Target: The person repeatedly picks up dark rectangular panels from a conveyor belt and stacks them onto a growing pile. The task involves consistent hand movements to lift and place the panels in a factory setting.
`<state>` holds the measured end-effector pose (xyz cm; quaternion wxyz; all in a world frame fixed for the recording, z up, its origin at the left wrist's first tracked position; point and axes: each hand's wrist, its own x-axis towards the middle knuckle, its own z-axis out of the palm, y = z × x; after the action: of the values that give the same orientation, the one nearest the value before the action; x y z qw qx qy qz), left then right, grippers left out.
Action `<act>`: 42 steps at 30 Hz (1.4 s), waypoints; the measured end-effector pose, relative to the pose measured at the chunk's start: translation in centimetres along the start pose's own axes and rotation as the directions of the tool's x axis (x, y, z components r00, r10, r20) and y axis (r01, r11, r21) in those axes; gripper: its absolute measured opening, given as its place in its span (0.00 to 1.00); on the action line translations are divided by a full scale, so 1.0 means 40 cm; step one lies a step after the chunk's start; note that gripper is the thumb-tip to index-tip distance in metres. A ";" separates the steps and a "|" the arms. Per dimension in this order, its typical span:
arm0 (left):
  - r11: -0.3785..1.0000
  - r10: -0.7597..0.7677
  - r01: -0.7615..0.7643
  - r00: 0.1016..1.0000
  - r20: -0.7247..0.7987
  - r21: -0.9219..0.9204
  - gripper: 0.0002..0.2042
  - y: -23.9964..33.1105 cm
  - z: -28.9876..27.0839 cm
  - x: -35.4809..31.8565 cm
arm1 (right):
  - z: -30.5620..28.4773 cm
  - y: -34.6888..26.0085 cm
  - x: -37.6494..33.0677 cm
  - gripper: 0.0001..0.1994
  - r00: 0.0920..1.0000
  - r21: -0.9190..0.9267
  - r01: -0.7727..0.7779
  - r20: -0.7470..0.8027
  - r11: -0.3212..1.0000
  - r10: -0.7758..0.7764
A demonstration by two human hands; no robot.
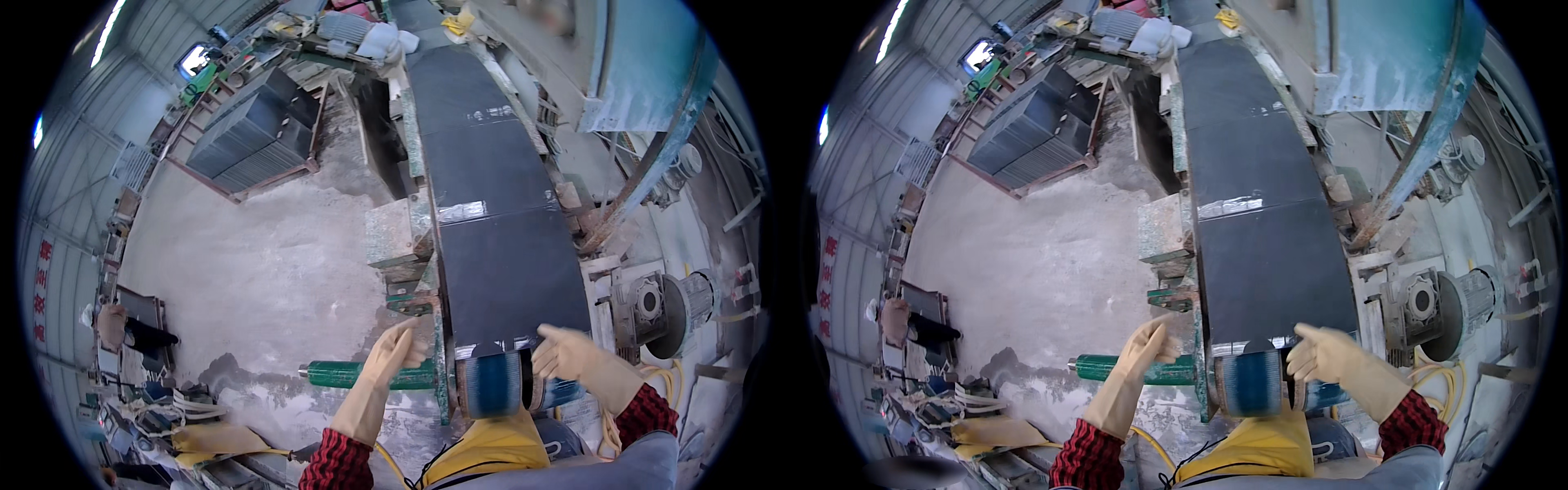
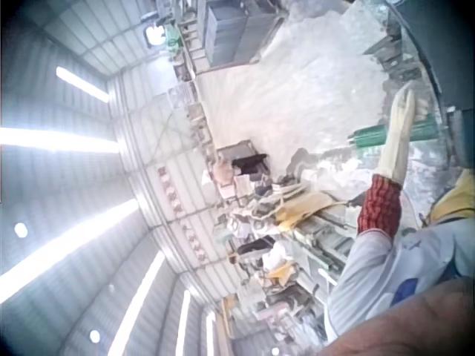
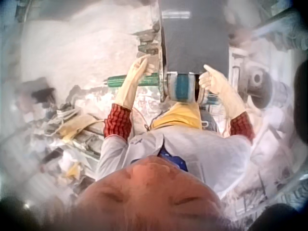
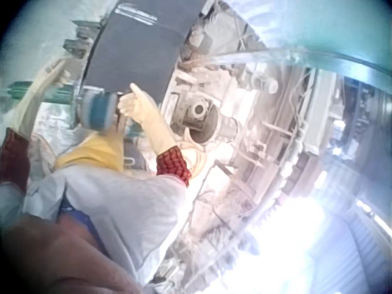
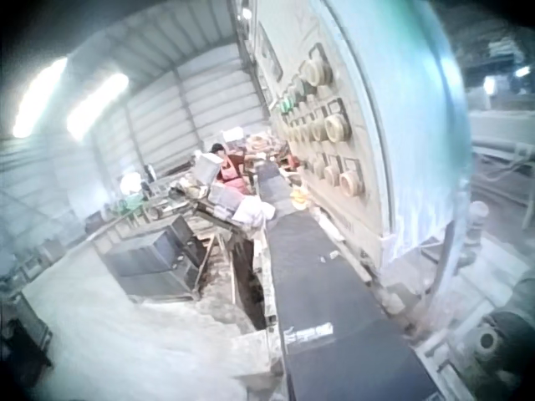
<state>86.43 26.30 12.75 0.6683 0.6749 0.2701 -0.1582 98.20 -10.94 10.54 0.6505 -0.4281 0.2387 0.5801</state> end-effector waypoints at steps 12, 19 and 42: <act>0.865 -0.240 -0.065 0.817 -0.525 -0.498 0.24 -0.489 -0.206 -0.483 | 0.433 0.166 0.242 0.24 0.937 -0.157 0.134 0.341 0.979 -0.073; 0.789 -0.292 -0.356 0.502 -0.814 -0.502 0.25 -0.781 -0.256 -0.928 | 0.730 0.594 0.292 0.21 0.820 -0.671 0.206 0.515 0.712 0.248; 0.786 0.215 0.604 -0.469 -0.857 -0.133 0.24 -1.463 -0.038 -1.921 | 0.814 1.280 0.453 0.15 0.936 -0.945 0.216 0.271 0.244 0.223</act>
<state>-9.26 13.73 9.18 -0.1223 0.5434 0.7825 0.2781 46.87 24.18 -1.51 0.2778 -0.6249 -0.2881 0.6703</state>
